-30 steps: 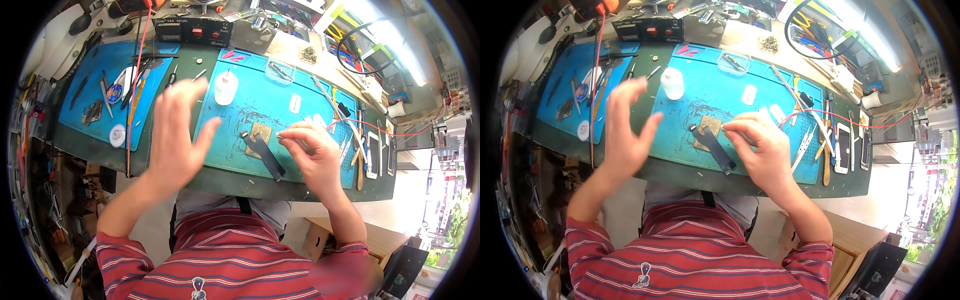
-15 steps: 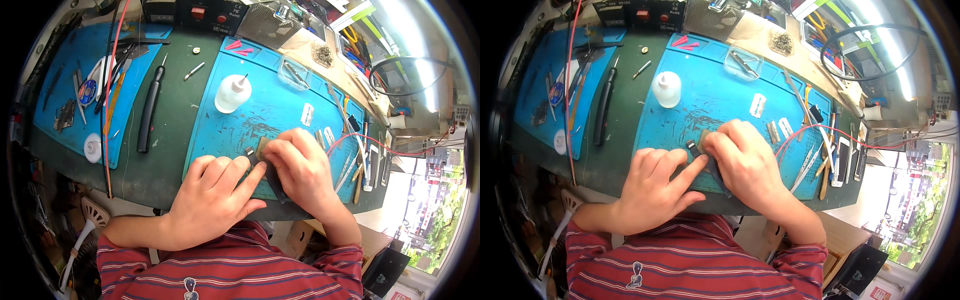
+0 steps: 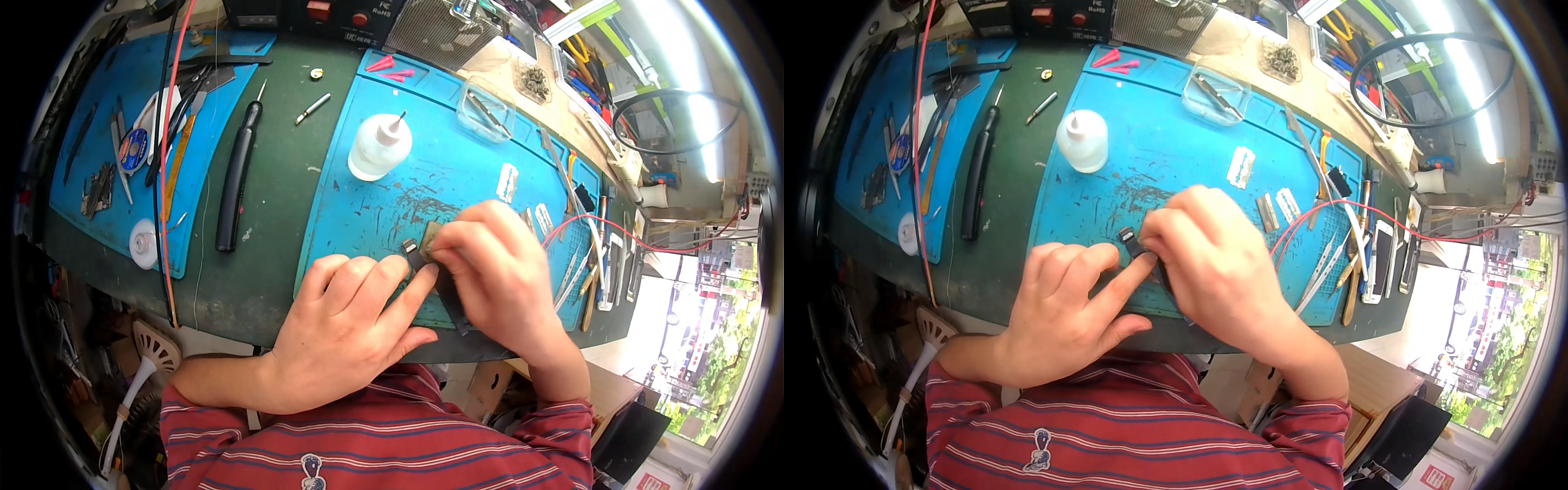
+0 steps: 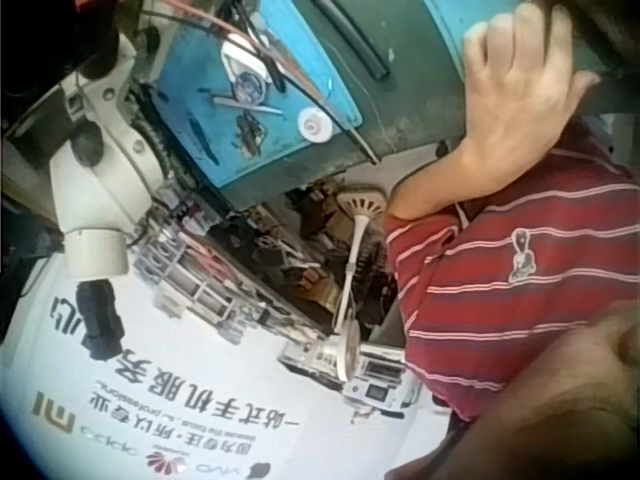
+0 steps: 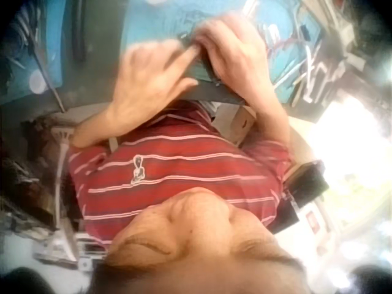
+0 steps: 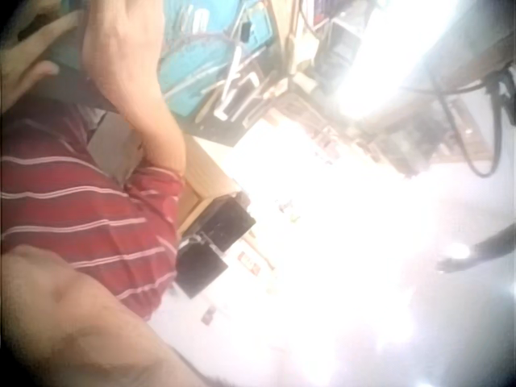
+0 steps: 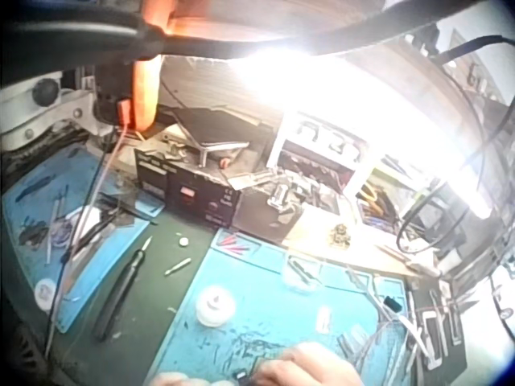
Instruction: The person works on a small black electronic component on a blue workbench mat. They use a hot air gun to heat the component, apply flux with a syringe, and use tweezers to adjust parts. They also use a red marker to label the component and retrieve tools from a drawer.
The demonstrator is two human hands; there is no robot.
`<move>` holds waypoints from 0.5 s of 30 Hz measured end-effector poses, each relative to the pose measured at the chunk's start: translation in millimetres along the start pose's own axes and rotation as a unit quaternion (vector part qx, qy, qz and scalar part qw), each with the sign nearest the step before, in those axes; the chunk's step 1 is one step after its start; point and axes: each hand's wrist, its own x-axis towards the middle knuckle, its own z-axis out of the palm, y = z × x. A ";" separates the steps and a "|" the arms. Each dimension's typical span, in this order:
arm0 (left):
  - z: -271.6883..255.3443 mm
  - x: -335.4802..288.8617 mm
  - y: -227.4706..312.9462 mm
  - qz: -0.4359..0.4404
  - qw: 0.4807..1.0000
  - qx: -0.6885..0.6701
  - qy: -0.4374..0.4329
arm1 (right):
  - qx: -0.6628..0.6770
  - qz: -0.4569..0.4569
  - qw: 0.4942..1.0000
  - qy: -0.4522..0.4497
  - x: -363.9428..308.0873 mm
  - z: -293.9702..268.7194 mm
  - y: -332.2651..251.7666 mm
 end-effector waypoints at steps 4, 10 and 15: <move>-1.3 1.0 0.0 0.002 1.000 0.002 -0.007 | -0.033 0.019 0.999 0.019 0.2 -5.3 8.2; -1.5 1.9 1.4 -0.003 1.000 0.008 -0.009 | 0.014 -0.004 1.000 -0.007 -0.6 -0.5 4.0; -2.0 1.3 1.9 -0.007 1.000 0.006 -0.012 | 0.009 0.014 1.000 0.001 -3.4 -1.2 6.1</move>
